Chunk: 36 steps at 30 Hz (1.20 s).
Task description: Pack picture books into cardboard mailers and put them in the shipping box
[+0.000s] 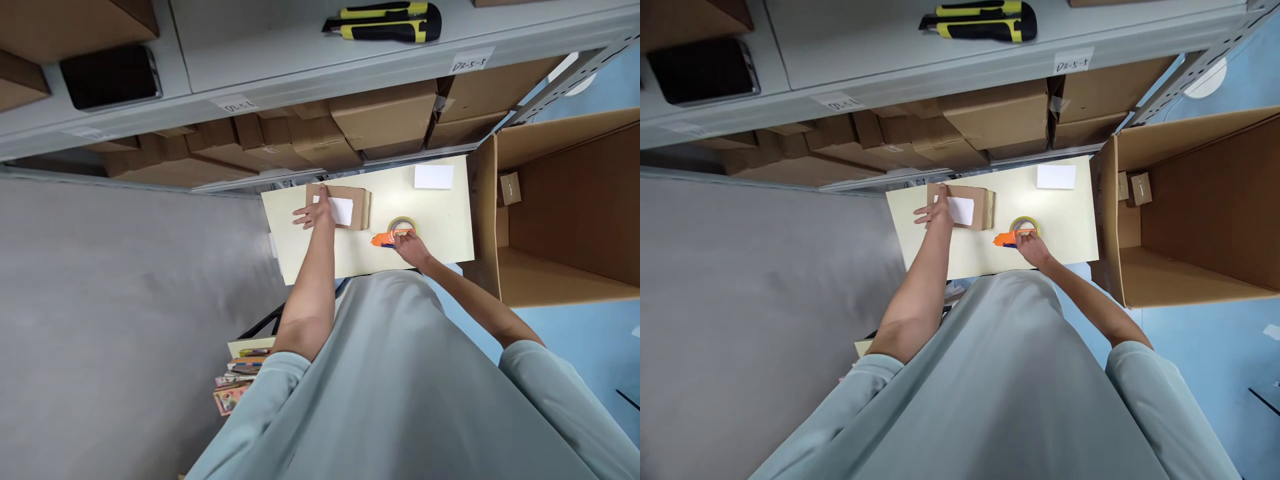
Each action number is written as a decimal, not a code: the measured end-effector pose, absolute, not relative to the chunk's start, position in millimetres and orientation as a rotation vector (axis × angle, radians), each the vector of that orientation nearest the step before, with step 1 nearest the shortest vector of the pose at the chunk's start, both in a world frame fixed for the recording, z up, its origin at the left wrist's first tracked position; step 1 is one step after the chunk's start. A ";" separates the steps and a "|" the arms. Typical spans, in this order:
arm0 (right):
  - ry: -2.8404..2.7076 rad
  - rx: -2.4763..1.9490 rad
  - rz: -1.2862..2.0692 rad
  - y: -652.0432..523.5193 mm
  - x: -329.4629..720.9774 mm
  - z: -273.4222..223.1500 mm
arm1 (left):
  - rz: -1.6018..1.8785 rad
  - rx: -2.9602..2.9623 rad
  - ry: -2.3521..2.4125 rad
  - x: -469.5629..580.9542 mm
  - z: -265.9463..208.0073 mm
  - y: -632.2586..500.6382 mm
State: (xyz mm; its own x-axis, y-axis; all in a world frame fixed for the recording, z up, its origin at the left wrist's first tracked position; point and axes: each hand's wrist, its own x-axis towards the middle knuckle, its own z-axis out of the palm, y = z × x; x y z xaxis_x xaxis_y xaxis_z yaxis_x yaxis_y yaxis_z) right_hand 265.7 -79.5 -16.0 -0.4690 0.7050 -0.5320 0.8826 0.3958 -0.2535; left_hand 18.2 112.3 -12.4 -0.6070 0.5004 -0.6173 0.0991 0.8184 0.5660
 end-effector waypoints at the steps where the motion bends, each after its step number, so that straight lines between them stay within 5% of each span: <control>1: 2.321 1.376 -0.740 -82.8 262.9 -15.8 | 0.519 0.361 2.358 28.9 -11.4 119.6; 12: 2.363 1.453 -0.729 -91.1 270.5 -23.3 | -0.074 0.682 2.598 76.2 -9.0 115.9; 36: 2.359 1.264 -0.385 -75.9 425.5 8.6 | 0.004 1.241 2.402 81.5 -16.1 63.1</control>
